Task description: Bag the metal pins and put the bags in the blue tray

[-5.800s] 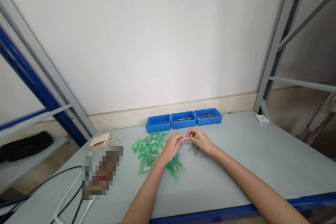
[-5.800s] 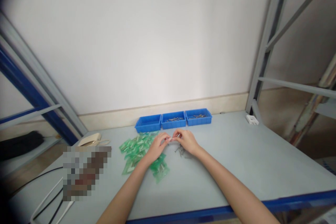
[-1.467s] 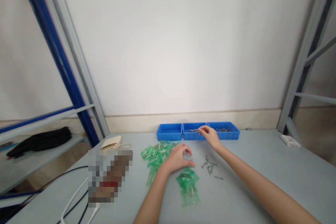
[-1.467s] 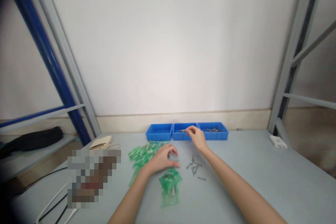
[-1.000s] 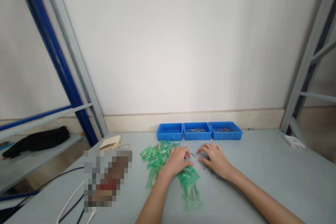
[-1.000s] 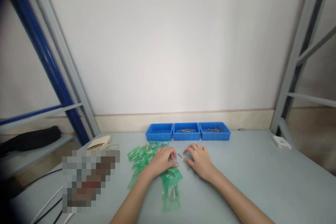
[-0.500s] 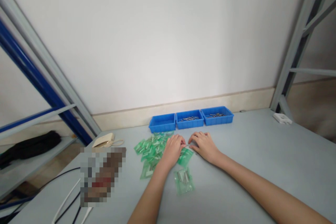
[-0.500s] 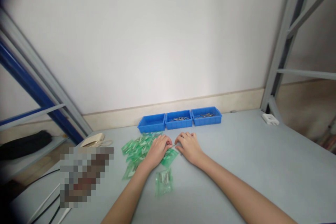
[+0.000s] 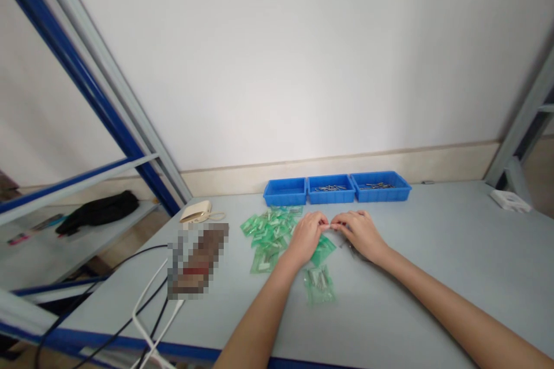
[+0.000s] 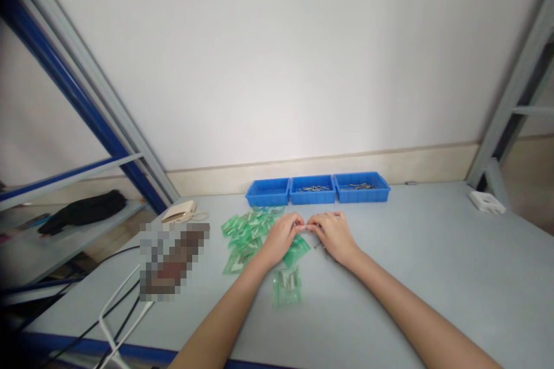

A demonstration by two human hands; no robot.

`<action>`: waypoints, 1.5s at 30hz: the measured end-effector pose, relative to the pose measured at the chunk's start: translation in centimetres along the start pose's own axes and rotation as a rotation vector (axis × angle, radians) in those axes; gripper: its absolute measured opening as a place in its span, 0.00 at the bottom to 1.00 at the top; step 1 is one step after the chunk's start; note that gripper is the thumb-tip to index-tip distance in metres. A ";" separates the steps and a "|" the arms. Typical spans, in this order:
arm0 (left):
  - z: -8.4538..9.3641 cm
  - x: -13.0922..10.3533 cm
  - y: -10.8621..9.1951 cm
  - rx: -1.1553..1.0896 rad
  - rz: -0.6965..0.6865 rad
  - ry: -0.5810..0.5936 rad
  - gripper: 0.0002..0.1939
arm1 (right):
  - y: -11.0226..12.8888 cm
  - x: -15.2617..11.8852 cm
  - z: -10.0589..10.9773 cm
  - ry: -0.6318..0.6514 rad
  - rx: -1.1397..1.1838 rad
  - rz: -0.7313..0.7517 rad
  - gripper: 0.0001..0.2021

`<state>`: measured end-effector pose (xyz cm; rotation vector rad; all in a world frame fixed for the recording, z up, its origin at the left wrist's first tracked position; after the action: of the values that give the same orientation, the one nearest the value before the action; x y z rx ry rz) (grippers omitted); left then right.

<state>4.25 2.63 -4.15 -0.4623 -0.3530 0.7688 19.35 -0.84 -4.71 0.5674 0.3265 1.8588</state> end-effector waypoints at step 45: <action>0.5 0.3 -0.1 -0.156 -0.013 -0.065 0.20 | -1.4 1.5 -0.7 0.071 0.647 0.028 0.19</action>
<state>4.29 2.94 -3.67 -0.5818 -0.4778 0.7481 19.67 1.07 -5.59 0.9410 0.9883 1.7878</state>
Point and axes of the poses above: each hand's wrist, its own x-axis towards the middle knuckle, its own z-axis out of the back of the hand, y = z × x, the point moved 2 cm from there along x, towards the middle knuckle, and after that the axes turned 12 degrees about y, right-handed, at the moved point
